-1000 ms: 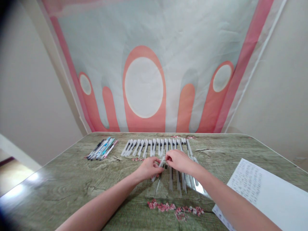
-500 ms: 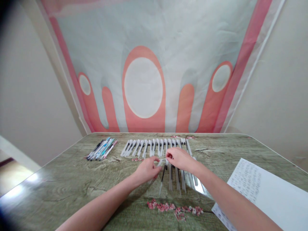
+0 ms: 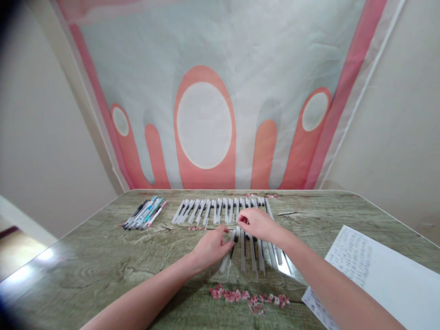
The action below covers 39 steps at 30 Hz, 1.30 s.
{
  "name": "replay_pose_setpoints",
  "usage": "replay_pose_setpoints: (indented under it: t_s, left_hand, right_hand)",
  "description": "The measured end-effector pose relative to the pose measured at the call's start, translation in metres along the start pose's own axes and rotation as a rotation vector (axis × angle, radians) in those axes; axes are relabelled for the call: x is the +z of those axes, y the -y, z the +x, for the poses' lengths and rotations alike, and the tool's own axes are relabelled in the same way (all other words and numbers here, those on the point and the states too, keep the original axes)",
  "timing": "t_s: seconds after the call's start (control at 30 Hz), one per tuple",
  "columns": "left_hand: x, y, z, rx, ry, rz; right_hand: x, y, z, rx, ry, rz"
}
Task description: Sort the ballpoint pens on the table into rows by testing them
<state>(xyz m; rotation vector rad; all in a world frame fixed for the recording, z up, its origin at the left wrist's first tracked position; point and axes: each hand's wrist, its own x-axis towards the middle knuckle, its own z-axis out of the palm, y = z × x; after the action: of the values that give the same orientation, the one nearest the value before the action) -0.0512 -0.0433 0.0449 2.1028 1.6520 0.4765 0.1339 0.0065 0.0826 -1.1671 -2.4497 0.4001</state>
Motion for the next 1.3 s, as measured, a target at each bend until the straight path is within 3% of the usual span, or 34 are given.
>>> replay_pose_setpoints:
  t_s: [0.4, 0.47, 0.6, 0.77, 0.87, 1.0, 1.17, 1.3]
  left_hand:
    - [0.003, 0.003, 0.004, 0.130, -0.022, -0.074]
    - [0.003, 0.008, 0.007, 0.147, -0.022, -0.109]
    - [-0.004, 0.020, 0.018, 0.108, -0.031, -0.203]
    - [-0.030, 0.040, 0.039, -0.038, -0.082, -0.399]
    - [-0.052, 0.060, 0.052, -0.090, -0.203, -0.372]
    - [-0.080, 0.100, 0.059, -0.187, -0.462, -0.143]
    - [-0.105, 0.156, 0.045, -0.381, -0.633, 0.043]
    - [-0.111, 0.190, 0.029, -0.606, -0.719, 0.262]
  right_hand:
    - [0.001, -0.017, 0.004, 0.029, -0.067, 0.044]
    - [0.003, -0.031, 0.006, 0.064, -0.139, 0.050]
    - [0.007, -0.064, 0.005, 0.216, -0.409, 0.047]
    - [0.013, -0.106, -0.004, 0.428, -0.583, 0.038]
    - [0.021, -0.130, -0.008, 0.499, -0.634, 0.089]
    - [0.033, -0.152, -0.008, 0.629, -0.654, 0.282]
    - [0.040, -0.160, -0.008, 0.650, -0.674, 0.322]
    - [0.041, -0.161, -0.008, 0.638, -0.673, 0.331]
